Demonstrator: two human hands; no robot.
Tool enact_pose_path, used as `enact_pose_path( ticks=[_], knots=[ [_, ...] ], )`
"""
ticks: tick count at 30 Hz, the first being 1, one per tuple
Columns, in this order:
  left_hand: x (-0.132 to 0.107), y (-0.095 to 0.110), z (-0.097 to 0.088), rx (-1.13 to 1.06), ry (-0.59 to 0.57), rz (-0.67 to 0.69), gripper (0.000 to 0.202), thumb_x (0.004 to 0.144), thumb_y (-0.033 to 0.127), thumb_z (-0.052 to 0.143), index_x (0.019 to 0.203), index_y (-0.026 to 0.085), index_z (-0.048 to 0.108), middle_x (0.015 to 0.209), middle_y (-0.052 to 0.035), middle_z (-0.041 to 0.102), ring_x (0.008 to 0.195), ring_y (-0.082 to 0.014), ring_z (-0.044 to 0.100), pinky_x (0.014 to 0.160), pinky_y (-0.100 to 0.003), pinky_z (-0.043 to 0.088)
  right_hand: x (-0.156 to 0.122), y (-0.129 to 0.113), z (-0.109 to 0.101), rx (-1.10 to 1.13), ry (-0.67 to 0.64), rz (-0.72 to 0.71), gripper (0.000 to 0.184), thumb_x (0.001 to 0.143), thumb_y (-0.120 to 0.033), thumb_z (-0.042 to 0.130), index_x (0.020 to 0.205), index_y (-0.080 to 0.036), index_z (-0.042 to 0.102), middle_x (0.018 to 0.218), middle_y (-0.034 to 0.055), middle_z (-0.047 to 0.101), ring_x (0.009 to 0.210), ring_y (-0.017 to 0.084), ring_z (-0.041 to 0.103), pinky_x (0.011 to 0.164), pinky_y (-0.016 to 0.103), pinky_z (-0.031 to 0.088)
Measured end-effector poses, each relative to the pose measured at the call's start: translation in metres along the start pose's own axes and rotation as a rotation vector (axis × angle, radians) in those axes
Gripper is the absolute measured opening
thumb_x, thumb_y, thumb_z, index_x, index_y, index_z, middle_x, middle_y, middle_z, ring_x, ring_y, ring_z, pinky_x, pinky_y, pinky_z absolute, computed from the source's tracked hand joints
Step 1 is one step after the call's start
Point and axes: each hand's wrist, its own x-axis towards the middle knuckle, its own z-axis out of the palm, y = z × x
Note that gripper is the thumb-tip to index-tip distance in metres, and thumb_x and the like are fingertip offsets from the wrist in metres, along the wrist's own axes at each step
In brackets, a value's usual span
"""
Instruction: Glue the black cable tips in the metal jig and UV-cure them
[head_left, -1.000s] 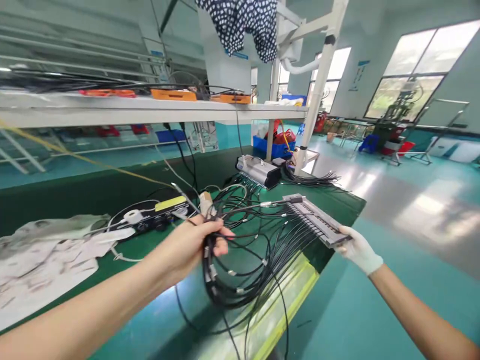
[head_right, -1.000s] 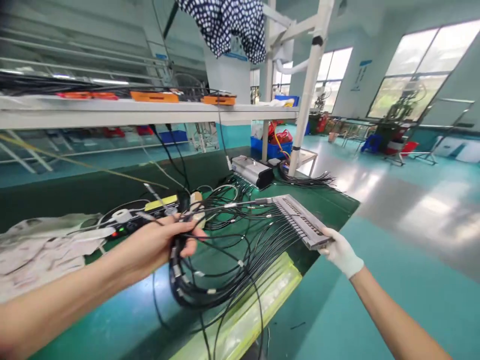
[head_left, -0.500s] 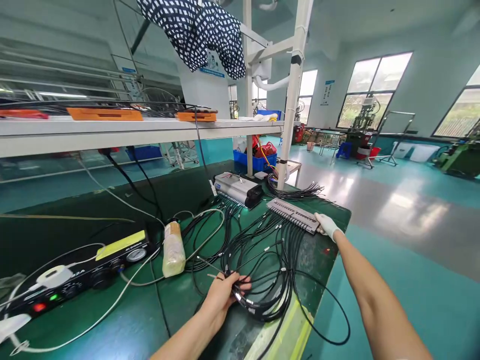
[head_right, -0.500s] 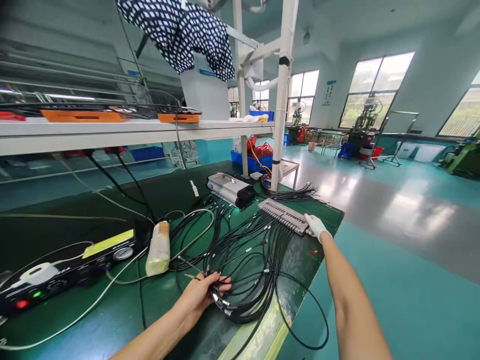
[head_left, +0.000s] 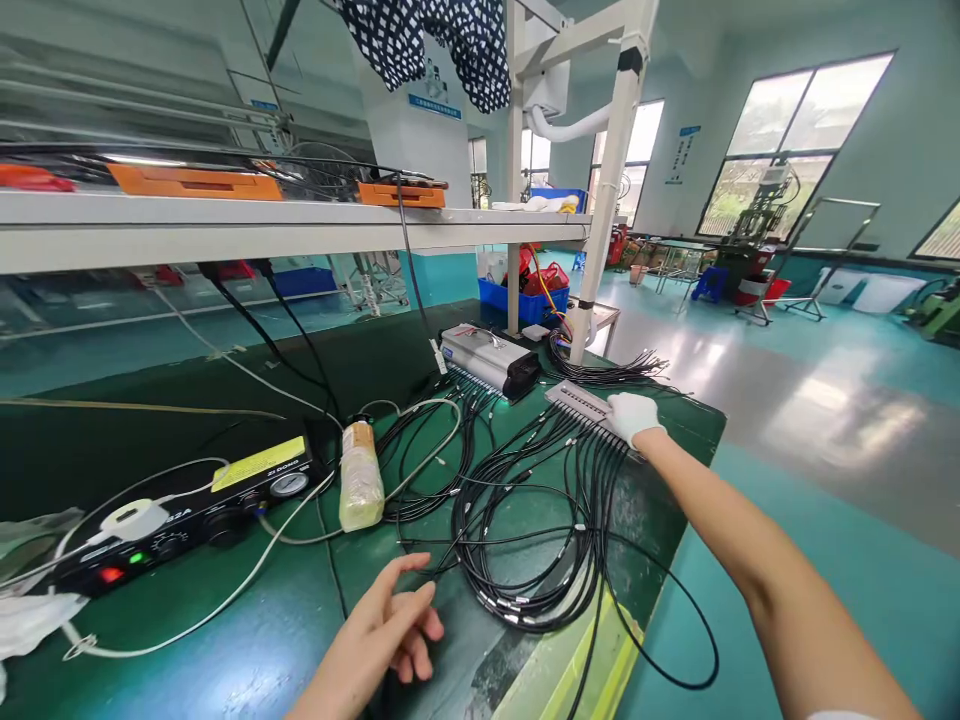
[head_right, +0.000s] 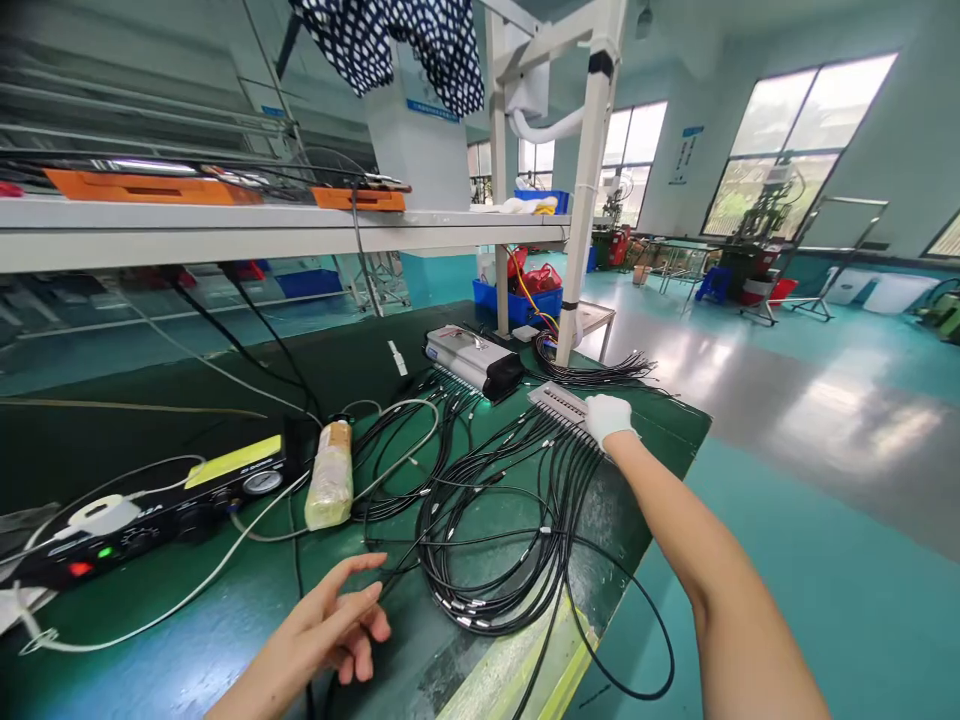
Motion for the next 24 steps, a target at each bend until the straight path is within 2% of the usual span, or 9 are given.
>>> enact_pose_path(
  ticks=[4,8,10,13,15,18,20,22,24],
  knots=[
    [-0.006,-0.018,-0.017,0.110,0.092,0.100,0.078,0.071,0.083,0.061,0.112,0.018,0.049,0.067,-0.0009,0.066,0.048,-0.0140,0.059,0.045,-0.022,0.037,-0.005,-0.037,0.013,-0.186,0.015,-0.222,0.033,0.097,-0.037,0.061,0.126,-0.019,0.061,0.134,0.0106,0.058,0.118,0.025,0.060,0.100,0.049,0.052],
    [-0.016,-0.033,-0.038,0.213,0.179,0.186,0.062,0.083,0.076,0.052,0.106,0.019,0.055,0.071,-0.0011,0.064,0.057,-0.0157,0.060,0.052,-0.025,0.042,-0.018,-0.044,0.003,-0.287,-0.011,-0.350,0.035,0.096,-0.037,0.063,0.125,-0.018,0.061,0.134,0.0106,0.059,0.119,0.026,0.059,0.101,0.050,0.051],
    [-0.020,-0.041,-0.052,0.377,0.247,0.275,0.050,0.092,0.067,0.046,0.109,0.021,0.057,0.076,-0.0022,0.065,0.067,-0.0184,0.062,0.061,-0.028,0.047,-0.023,-0.045,-0.007,-0.307,-0.031,-0.379,0.037,0.096,-0.038,0.064,0.126,-0.017,0.060,0.135,0.0110,0.058,0.121,0.027,0.058,0.102,0.051,0.050],
    [-0.021,-0.055,-0.080,0.708,0.345,0.424,0.036,0.097,0.053,0.044,0.114,0.024,0.058,0.098,-0.0055,0.069,0.089,-0.0225,0.066,0.079,-0.034,0.050,-0.030,-0.046,-0.021,-0.303,-0.096,-0.366,0.038,0.096,-0.038,0.063,0.127,-0.017,0.060,0.134,0.0112,0.058,0.119,0.027,0.059,0.101,0.051,0.051],
    [-0.018,-0.066,-0.098,0.863,0.382,0.473,0.031,0.099,0.047,0.044,0.115,0.025,0.058,0.107,-0.0056,0.069,0.095,-0.0233,0.065,0.086,-0.036,0.049,-0.040,-0.047,-0.024,-0.291,-0.194,-0.322,0.035,0.097,-0.038,0.062,0.125,-0.018,0.061,0.129,0.0102,0.061,0.113,0.024,0.062,0.096,0.047,0.054],
    [-0.014,-0.079,-0.118,0.988,0.419,0.486,0.024,0.101,0.041,0.041,0.104,0.023,0.057,0.092,-0.0041,0.068,0.083,-0.0226,0.064,0.078,-0.035,0.047,-0.065,-0.047,-0.019,-0.263,-0.397,-0.246,0.031,0.096,-0.037,0.064,0.119,-0.016,0.063,0.118,0.0080,0.065,0.100,0.020,0.066,0.085,0.040,0.059],
    [-0.012,-0.083,-0.124,1.034,0.426,0.505,0.023,0.101,0.038,0.040,0.094,0.022,0.055,0.087,-0.0037,0.066,0.080,-0.0224,0.063,0.075,-0.035,0.044,-0.080,-0.049,-0.016,-0.235,-0.480,-0.205,0.032,0.096,-0.037,0.064,0.119,-0.015,0.063,0.115,0.0075,0.066,0.095,0.019,0.067,0.080,0.037,0.060],
    [-0.012,-0.082,-0.126,1.049,0.414,0.516,0.022,0.101,0.036,0.040,0.091,0.022,0.054,0.088,-0.0041,0.066,0.083,-0.0228,0.062,0.076,-0.035,0.043,-0.085,-0.056,-0.021,-0.207,-0.482,-0.171,0.031,0.097,-0.037,0.063,0.119,-0.016,0.063,0.116,0.0076,0.066,0.096,0.019,0.067,0.081,0.037,0.060],
    [-0.013,-0.080,-0.126,1.040,0.399,0.506,0.022,0.101,0.035,0.040,0.091,0.022,0.053,0.088,-0.0038,0.066,0.085,-0.0228,0.063,0.078,-0.035,0.042,-0.075,-0.068,-0.034,-0.181,-0.425,-0.150,0.031,0.097,-0.038,0.062,0.120,-0.017,0.063,0.118,0.0080,0.065,0.098,0.020,0.066,0.083,0.038,0.059]
  ],
)
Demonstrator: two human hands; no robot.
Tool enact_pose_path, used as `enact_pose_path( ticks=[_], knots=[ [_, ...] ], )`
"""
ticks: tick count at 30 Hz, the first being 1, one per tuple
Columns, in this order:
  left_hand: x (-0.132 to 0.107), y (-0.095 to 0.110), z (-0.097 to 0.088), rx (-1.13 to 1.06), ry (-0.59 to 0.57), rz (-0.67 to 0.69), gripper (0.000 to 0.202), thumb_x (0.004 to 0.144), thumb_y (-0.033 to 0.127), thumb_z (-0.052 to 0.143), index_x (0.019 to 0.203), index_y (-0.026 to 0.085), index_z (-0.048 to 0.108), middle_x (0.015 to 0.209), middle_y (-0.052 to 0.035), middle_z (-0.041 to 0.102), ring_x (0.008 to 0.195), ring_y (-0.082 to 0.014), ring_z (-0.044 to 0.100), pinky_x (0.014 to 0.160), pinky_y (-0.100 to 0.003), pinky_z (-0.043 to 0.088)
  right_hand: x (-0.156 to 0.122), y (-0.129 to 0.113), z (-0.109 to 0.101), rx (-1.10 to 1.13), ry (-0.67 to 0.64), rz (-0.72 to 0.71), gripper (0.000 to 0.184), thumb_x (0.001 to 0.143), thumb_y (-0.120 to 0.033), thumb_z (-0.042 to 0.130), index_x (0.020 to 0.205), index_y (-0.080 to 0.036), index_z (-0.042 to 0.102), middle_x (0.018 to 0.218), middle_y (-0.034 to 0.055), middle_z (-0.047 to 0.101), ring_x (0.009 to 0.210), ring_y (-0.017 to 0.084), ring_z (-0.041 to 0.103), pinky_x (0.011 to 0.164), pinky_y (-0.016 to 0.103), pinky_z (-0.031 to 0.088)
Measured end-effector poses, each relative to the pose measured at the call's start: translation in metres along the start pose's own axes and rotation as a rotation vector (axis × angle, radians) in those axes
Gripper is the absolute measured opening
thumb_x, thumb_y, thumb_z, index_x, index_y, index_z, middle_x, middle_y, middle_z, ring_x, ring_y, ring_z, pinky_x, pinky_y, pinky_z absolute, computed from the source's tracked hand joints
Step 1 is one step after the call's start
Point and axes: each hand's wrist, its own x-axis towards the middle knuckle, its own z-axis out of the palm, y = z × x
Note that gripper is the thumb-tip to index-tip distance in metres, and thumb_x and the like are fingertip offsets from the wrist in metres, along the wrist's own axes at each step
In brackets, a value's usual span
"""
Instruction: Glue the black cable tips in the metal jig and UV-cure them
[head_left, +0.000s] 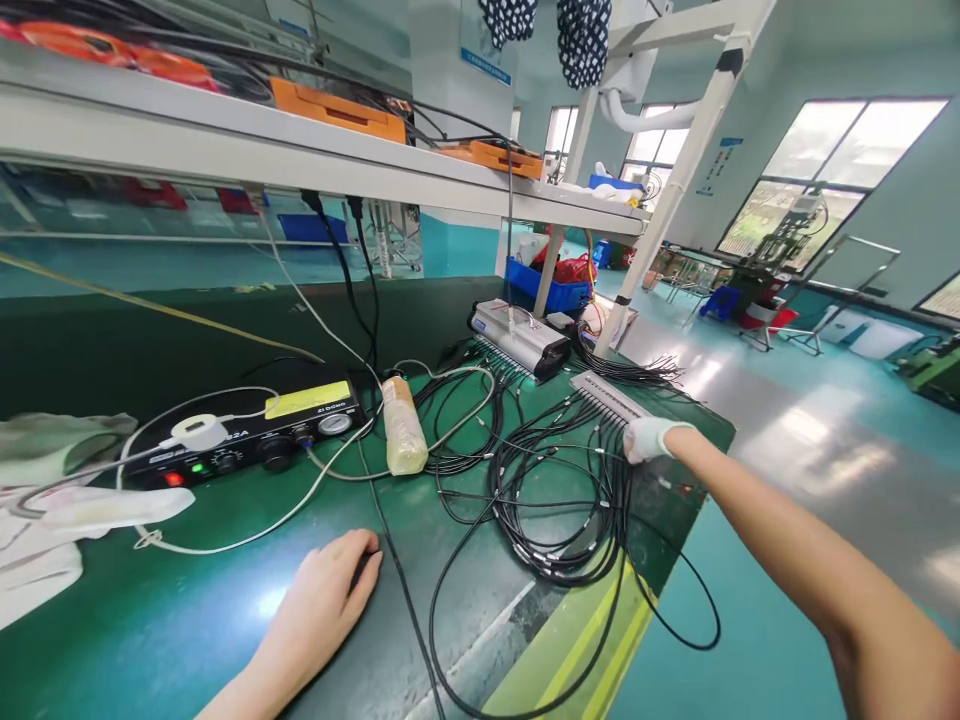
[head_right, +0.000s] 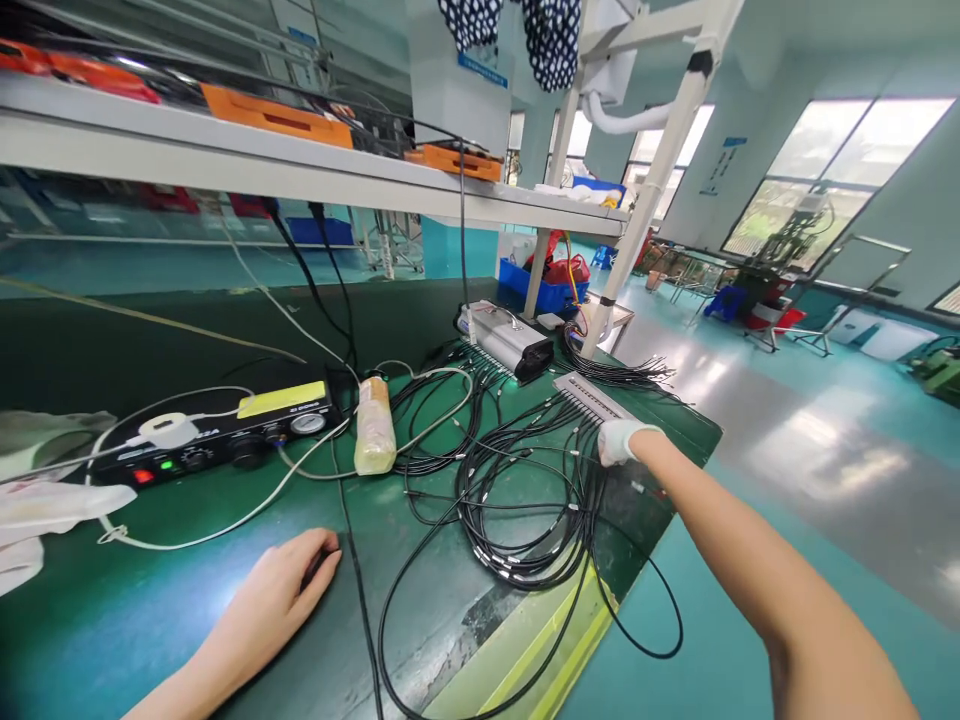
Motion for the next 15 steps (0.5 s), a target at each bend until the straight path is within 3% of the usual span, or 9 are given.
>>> enact_pose_path(
  ticks=[4,8,12,15],
  knots=[
    [0.001,-0.001,-0.003,-0.030,-0.019,-0.020,0.022,0.102,0.035,0.038,0.091,0.022,0.053,0.086,-0.0024,0.065,0.082,-0.0217,0.063,0.077,-0.034,0.040,0.040,-0.022,-0.064,0.041,0.193,-0.004,0.032,0.098,-0.039,0.061,0.121,-0.017,0.063,0.121,0.0085,0.065,0.102,0.021,0.066,0.087,0.040,0.058],
    [0.003,0.000,-0.004,-0.020,-0.061,-0.067,0.024,0.103,0.035,0.036,0.089,0.022,0.052,0.082,-0.0009,0.063,0.080,-0.0211,0.061,0.077,-0.034,0.038,0.110,-0.071,-0.118,0.090,0.436,-0.087,0.033,0.098,-0.042,0.060,0.120,-0.018,0.064,0.125,0.0091,0.064,0.110,0.023,0.064,0.096,0.045,0.054],
    [0.007,0.005,-0.006,-0.009,-0.077,-0.121,0.027,0.103,0.034,0.034,0.086,0.022,0.051,0.082,-0.0015,0.062,0.078,-0.0209,0.059,0.078,-0.035,0.037,0.183,-0.137,-0.142,0.178,0.658,-0.183,0.042,0.097,-0.046,0.059,0.129,-0.018,0.060,0.135,0.0111,0.059,0.122,0.027,0.058,0.105,0.053,0.047],
    [0.008,0.007,-0.008,-0.030,-0.078,-0.168,0.027,0.102,0.034,0.033,0.086,0.022,0.051,0.081,-0.0019,0.062,0.077,-0.0211,0.059,0.080,-0.036,0.039,0.227,-0.173,-0.147,0.259,0.728,-0.204,0.044,0.097,-0.045,0.060,0.131,-0.018,0.058,0.135,0.0114,0.059,0.121,0.027,0.059,0.104,0.053,0.048]
  ],
)
